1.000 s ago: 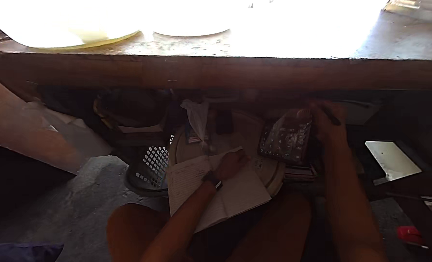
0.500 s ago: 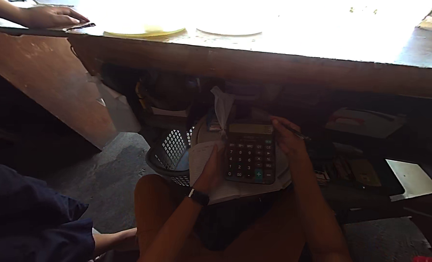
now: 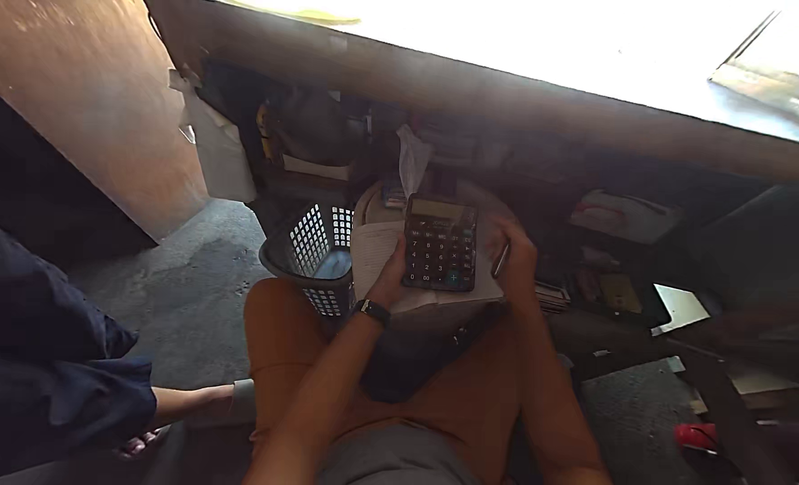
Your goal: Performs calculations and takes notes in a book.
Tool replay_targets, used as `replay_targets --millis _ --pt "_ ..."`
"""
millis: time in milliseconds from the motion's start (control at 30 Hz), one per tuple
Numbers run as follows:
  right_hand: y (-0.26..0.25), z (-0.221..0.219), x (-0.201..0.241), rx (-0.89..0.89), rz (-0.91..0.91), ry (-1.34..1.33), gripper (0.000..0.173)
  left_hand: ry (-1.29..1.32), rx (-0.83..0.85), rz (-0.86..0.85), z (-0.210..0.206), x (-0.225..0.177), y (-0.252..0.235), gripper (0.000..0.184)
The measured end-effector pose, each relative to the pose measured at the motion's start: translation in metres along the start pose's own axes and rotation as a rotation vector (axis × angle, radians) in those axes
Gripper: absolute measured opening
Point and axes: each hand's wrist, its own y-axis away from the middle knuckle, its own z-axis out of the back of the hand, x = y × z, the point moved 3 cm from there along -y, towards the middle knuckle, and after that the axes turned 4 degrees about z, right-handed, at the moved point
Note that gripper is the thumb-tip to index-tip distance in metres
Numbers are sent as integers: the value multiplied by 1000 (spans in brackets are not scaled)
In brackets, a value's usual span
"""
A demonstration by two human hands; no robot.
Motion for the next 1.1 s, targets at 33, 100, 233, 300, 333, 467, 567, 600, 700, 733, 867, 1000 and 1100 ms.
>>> replay_targets --millis 33,100,233,300,333,467,567,600,700,733,867,1000,1100 --pt "9 -2 1 31 -17 43 37 2 -1 -6 0 1 0 68" --pt "19 -5 6 85 -90 143 38 35 -4 -16 1 2 -1 67" --pt "1 -13 17 220 -219 287 47 85 -16 9 3 4 -7 69" --pt "-12 -21 17 253 -258 339 55 97 -27 24 4 4 -9 69" --pt "-18 -24 17 274 -279 355 58 106 -26 27 4 3 -9 69" --pt "-8 -17 18 94 -162 273 48 138 -26 49 3 3 -8 69" --pt "31 -12 5 -142 -80 128 36 167 -20 49 5 5 -6 67" --pt "46 -16 -4 -153 -103 64 35 177 -19 43 6 6 -6 67" --pt "83 -35 -21 -141 -223 -293 37 190 10 25 7 6 -6 67" --pt "90 -39 -22 -168 -253 -403 37 183 13 30 8 5 -5 67" --pt "98 -43 -15 -235 -281 -518 34 118 8 41 10 8 -2 69" --pt "100 -38 -7 -273 -49 -7 30 42 105 -19 13 12 8 71" --pt "101 -39 11 -260 84 258 26 24 137 -45 15 14 7 72"
